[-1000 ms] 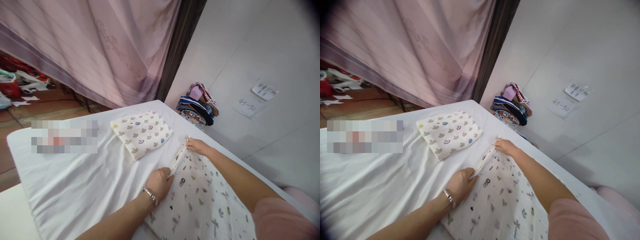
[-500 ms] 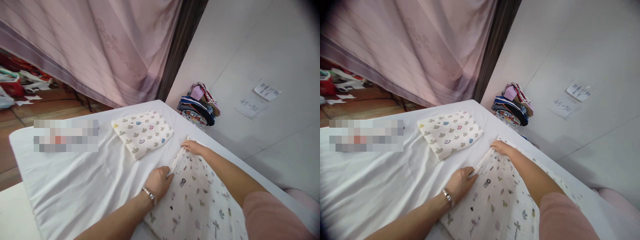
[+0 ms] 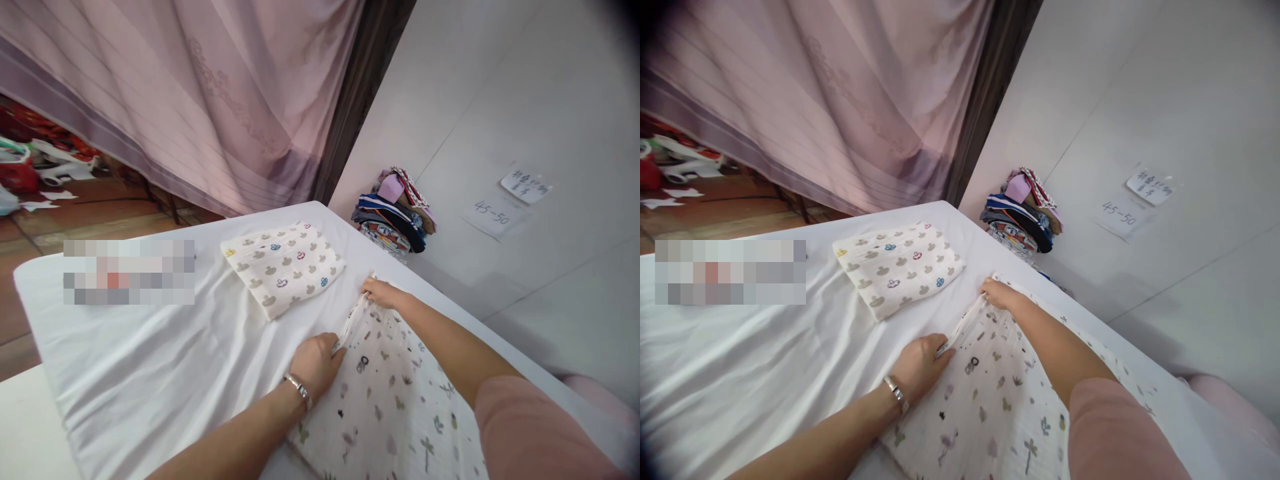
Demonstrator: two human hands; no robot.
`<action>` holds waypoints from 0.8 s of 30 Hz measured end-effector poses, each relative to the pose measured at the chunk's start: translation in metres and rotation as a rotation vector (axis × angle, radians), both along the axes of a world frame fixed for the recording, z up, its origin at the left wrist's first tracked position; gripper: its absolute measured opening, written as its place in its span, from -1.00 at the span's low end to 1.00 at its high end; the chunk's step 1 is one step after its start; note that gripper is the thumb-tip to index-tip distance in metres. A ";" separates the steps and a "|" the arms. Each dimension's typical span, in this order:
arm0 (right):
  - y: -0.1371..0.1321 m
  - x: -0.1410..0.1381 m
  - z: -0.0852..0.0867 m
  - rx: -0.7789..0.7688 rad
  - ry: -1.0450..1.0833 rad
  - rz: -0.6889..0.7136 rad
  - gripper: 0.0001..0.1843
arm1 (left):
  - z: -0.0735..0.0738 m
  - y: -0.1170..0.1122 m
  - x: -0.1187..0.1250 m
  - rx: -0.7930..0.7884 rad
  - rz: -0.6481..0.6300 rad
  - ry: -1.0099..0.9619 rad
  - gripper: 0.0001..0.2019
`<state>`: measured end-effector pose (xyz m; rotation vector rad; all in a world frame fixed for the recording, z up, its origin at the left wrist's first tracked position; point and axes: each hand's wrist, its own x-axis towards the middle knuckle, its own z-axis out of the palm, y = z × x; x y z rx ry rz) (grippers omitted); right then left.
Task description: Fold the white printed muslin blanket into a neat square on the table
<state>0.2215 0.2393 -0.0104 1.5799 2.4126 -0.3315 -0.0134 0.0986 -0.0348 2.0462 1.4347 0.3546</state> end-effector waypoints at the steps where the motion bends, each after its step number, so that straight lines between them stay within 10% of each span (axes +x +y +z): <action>1: 0.000 0.000 0.001 -0.001 -0.006 0.004 -0.80 | 0.000 0.000 0.000 -0.003 0.000 -0.001 -0.77; 15: 0.007 0.004 0.020 0.053 -0.003 -0.002 -0.82 | -0.004 0.005 -0.004 0.022 0.053 -0.074 -0.76; 24: 0.019 -0.007 -0.007 0.065 0.040 -0.010 -0.73 | -0.003 0.010 -0.011 0.084 0.029 0.154 -0.79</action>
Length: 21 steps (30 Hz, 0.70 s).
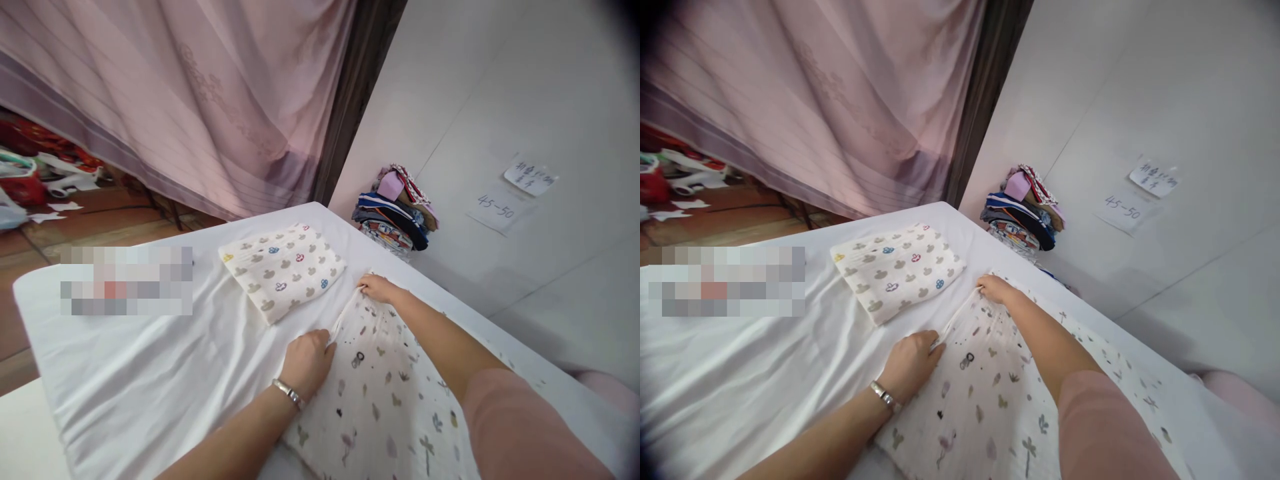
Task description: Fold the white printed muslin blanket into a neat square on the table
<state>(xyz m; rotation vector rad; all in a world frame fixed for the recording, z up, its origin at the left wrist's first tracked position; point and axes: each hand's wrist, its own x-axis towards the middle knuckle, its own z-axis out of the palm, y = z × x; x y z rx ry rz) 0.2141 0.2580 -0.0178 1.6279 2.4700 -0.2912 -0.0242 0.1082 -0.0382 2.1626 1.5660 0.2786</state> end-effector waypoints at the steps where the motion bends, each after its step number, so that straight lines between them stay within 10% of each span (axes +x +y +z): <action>1: 0.002 0.001 -0.001 -0.013 -0.006 0.003 -0.70 | -0.001 0.000 0.000 -0.004 -0.003 0.011 -0.80; 21: 0.028 0.031 -0.002 0.097 -0.115 -0.157 -0.58 | -0.007 -0.002 0.002 0.015 0.026 -0.021 -0.77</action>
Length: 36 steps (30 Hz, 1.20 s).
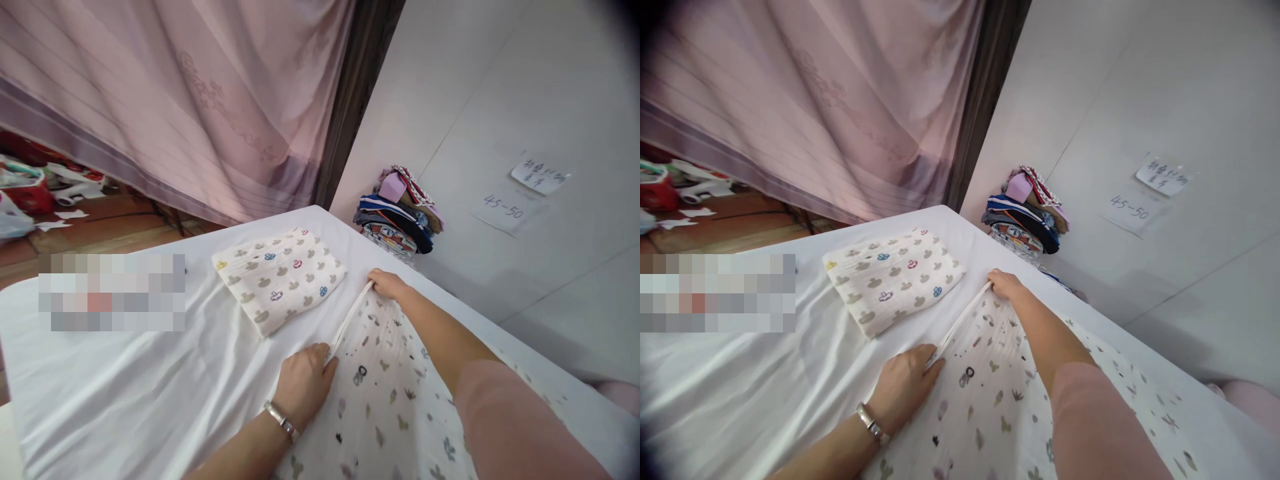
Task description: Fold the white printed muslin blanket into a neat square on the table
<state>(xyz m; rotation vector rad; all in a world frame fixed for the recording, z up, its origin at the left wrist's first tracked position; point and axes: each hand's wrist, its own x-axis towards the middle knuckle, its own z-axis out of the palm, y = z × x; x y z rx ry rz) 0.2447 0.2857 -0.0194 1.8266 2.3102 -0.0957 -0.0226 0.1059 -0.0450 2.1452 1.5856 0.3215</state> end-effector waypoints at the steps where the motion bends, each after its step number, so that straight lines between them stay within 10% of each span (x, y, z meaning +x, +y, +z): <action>1: -0.002 0.003 -0.002 0.033 0.017 -0.031 -0.51 | 0.000 0.000 0.000 0.002 0.002 -0.009 -0.76; 24: -0.014 0.011 -0.037 0.406 0.064 -0.520 -0.66 | -0.001 0.002 -0.001 0.004 0.030 -0.055 -0.70; 36: -0.054 -0.025 -0.051 0.124 0.138 -0.442 -0.32 | 0.000 0.004 0.000 0.001 0.043 -0.047 -0.73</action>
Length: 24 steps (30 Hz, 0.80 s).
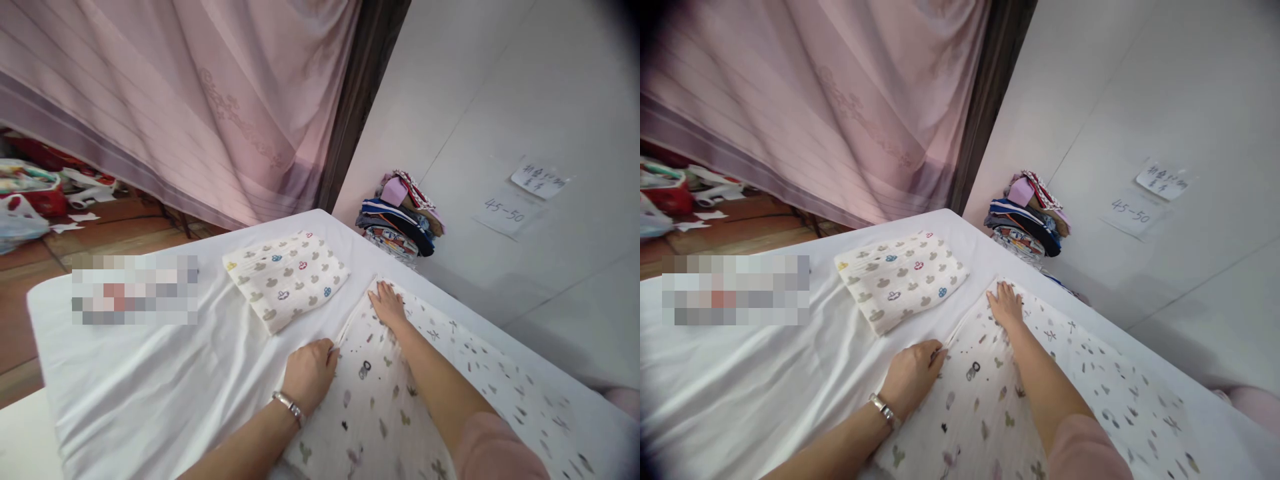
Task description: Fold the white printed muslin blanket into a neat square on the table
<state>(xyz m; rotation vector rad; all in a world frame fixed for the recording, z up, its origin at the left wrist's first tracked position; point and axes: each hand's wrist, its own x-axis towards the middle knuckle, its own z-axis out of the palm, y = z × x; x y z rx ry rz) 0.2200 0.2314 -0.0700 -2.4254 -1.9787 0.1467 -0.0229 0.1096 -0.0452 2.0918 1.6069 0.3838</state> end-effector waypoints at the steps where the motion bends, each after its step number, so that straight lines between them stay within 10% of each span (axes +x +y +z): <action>1: 0.000 0.000 0.001 -0.011 0.004 -0.008 -0.31 | 0.000 0.000 0.000 0.002 0.001 0.001 -0.73; 12: -0.021 -0.018 0.010 -0.064 0.036 -0.015 -0.27 | 0.001 0.002 0.000 -0.049 -0.012 0.022 -0.74; 24: -0.115 -0.008 0.026 0.035 0.098 -0.005 -0.28 | 0.005 0.009 -0.003 -0.009 -0.051 0.086 -0.70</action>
